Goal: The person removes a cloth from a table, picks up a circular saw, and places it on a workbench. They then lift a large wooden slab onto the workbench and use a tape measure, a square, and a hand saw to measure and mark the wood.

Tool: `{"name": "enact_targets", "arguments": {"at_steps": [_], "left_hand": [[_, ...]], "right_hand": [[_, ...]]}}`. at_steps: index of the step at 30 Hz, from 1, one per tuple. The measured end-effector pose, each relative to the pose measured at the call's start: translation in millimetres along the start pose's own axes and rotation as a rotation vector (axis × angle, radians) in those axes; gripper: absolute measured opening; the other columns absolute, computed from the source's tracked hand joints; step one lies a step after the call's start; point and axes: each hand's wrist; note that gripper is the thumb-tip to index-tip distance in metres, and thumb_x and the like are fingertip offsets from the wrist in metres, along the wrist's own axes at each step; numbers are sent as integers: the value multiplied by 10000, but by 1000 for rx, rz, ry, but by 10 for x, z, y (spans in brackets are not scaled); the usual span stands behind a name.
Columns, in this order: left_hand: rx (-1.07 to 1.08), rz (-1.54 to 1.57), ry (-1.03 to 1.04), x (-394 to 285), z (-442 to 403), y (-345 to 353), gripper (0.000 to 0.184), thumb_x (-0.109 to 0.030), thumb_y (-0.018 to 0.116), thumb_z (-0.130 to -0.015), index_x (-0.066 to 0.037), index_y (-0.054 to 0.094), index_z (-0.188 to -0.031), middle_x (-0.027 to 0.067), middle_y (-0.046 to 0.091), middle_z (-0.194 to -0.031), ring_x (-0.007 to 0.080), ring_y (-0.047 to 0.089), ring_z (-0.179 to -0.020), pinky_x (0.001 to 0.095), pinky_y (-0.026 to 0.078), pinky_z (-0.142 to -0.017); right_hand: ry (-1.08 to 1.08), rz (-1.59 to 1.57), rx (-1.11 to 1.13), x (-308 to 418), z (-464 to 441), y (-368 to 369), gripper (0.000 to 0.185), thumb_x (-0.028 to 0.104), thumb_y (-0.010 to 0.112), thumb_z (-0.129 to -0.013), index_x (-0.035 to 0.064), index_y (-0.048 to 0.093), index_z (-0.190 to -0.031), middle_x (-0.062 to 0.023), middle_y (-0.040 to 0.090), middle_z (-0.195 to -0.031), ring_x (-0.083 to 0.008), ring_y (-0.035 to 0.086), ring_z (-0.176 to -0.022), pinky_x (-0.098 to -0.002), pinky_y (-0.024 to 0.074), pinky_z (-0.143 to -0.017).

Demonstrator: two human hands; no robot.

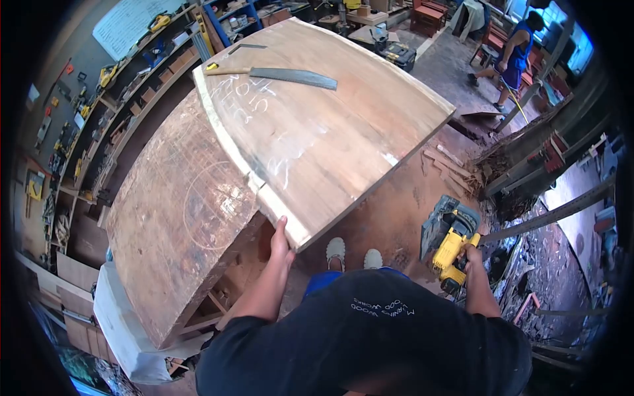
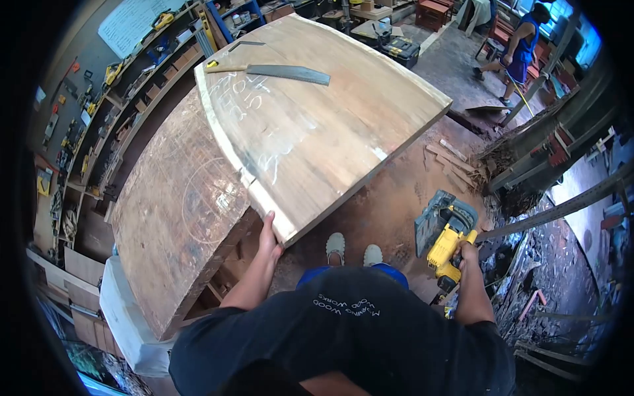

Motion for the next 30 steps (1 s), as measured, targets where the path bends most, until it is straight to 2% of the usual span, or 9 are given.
{"name": "enact_targets", "arguments": {"at_steps": [9,16,18,20,21,23,24,28,30], "left_hand": [[-174,-190,45,89,663,-675,753,-447,565,-867,-8,289,-1412,201,435,-1364,339,488,-1206,437,416,-1003],[-95,-268,-97,-79,677,-906,772,-493,506,-894,21,261,-1416,195,397,-1400,325,431,-1261,412,365,-1046],[-75,-537,-228,-204,552,-1173,778,-539,525,-880,26,334,-1380,192,466,-1345,308,538,-1155,438,431,-977],[-48,-1065,-689,-750,663,-911,753,-590,580,-835,45,510,-1234,175,614,-1154,279,648,-969,450,516,-836],[-4,-1377,-722,-978,704,-639,725,-618,626,-787,59,620,-1046,151,686,-902,255,689,-776,435,559,-689],[-126,-1502,-607,-1265,712,-14,519,-459,631,-861,54,653,-940,163,680,-790,248,668,-633,345,543,-534],[-184,-1438,-412,-1321,584,76,410,-354,618,-891,54,650,-898,166,677,-779,231,658,-592,314,518,-481],[-282,-1574,406,-918,-18,1523,341,-297,613,-887,41,616,-921,127,669,-820,207,630,-809,321,481,-745],[-206,-1443,553,-456,-556,1857,370,-276,646,-866,35,600,-1061,148,644,-985,236,602,-943,334,460,-860]], "right_hand": [[18,-8,28,370,-552,-160,93,77,494,-848,27,515,-772,-45,475,-545,-174,437,-404,-310,413,-392],[-49,45,-83,777,-803,-237,65,78,523,-800,30,534,-757,-66,480,-555,-209,453,-424,-357,391,-422],[-55,33,-109,1020,-779,-239,65,75,524,-808,39,534,-755,-53,476,-559,-197,445,-415,-346,392,-407],[-22,-16,-23,1226,-999,-315,79,76,505,-829,43,527,-760,-47,477,-540,-182,442,-389,-316,395,-371],[-34,-30,-20,1298,-1099,-322,86,87,520,-831,37,537,-763,-47,488,-550,-180,452,-397,-311,410,-379],[-24,-29,-40,1486,-1189,-253,90,94,530,-831,34,540,-766,-48,493,-552,-179,457,-400,-310,419,-385],[-32,-29,-58,1613,-1302,-217,95,102,539,-831,31,543,-768,-50,497,-554,-178,462,-404,-310,429,-392],[82,-105,58,1898,-2239,-218,97,111,550,-844,28,538,-797,-66,508,-560,-192,479,-411,-321,446,-403],[93,-31,36,2142,-2549,-88,88,112,543,-852,26,525,-853,-66,501,-570,-192,489,-431,-330,448,-411]]}}
Point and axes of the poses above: each hand's wrist, its own z-axis away from the middle knuckle, its own y-axis out of the palm, x = y × z
